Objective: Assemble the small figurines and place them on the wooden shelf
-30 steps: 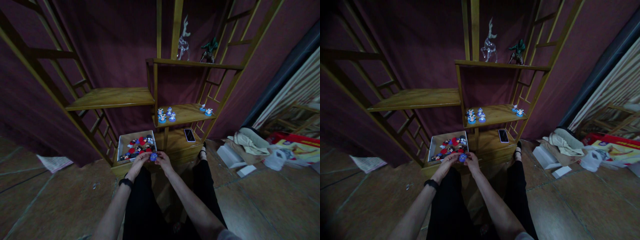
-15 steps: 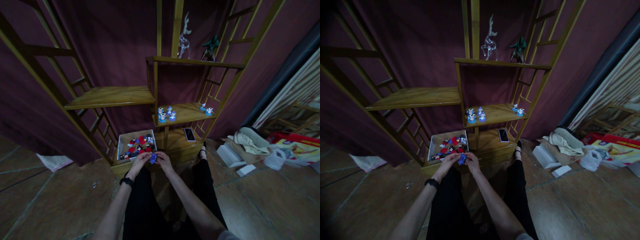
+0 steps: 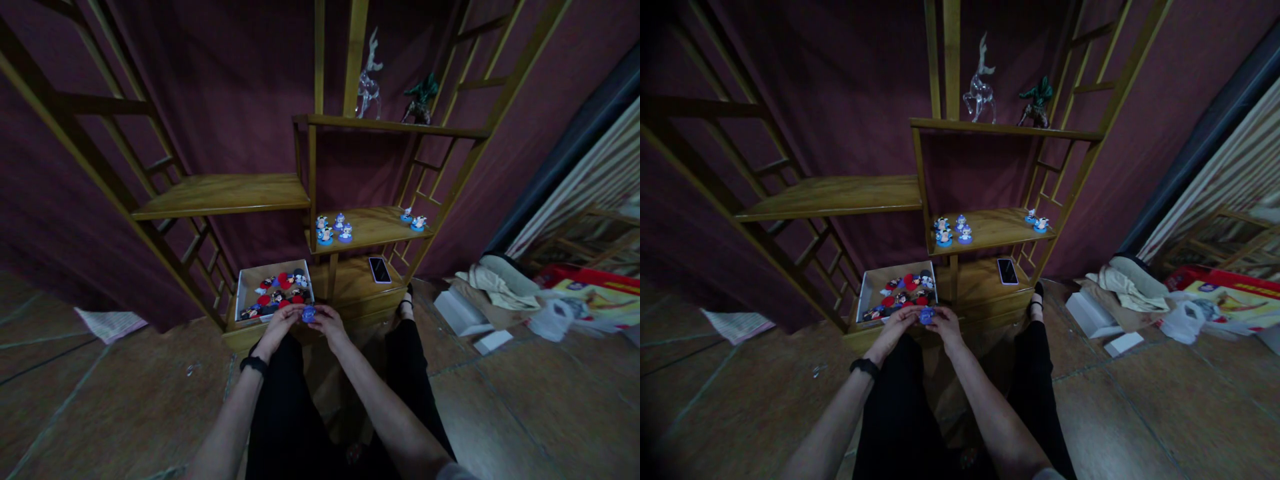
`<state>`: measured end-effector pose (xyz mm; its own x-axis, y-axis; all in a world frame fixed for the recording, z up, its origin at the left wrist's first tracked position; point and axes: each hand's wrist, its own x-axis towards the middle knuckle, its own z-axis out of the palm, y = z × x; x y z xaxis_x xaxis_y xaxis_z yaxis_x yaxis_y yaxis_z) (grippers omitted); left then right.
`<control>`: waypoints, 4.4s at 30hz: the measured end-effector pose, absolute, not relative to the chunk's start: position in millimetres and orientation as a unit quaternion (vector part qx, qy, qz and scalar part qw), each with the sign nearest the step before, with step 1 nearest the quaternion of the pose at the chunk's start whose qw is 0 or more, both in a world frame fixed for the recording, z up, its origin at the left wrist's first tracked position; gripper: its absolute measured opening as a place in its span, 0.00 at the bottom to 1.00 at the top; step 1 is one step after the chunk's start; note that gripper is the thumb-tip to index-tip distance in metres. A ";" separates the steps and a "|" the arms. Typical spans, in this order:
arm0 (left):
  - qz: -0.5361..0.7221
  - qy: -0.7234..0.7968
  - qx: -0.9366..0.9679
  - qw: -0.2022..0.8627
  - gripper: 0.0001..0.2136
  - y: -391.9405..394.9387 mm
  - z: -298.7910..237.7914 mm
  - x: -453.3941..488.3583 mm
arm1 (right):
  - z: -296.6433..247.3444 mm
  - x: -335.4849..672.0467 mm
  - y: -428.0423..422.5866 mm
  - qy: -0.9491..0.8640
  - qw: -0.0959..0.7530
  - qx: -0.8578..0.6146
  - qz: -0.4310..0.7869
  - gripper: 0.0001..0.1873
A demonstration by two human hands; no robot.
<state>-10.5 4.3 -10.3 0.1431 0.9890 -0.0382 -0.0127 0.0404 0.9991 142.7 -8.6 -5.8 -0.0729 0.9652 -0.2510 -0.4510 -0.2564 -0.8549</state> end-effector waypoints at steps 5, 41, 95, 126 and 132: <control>0.457 0.448 0.522 0.564 0.21 2.2 -8.0 -9.8 | -5.3 143.1 -9.2 -0.240 0.544 -0.418 0.687 0.14; 0.467 0.456 0.507 0.563 0.17 3.9 -8.9 -7.7 | -0.6 142.0 -5.1 -0.254 0.504 -0.427 0.706 0.20; 0.455 0.459 0.508 0.569 0.15 11.9 -24.1 -11.6 | -13.8 136.1 1.4 -0.338 0.495 -0.488 0.635 0.17; 0.458 0.491 0.486 0.559 0.14 7.6 -9.2 -8.3 | -13.2 138.6 3.4 -0.358 0.497 -0.492 0.619 0.15; 0.447 0.490 0.487 0.569 0.14 9.0 -8.7 -9.0 | -13.1 138.5 4.2 -0.364 0.498 -0.490 0.616 0.12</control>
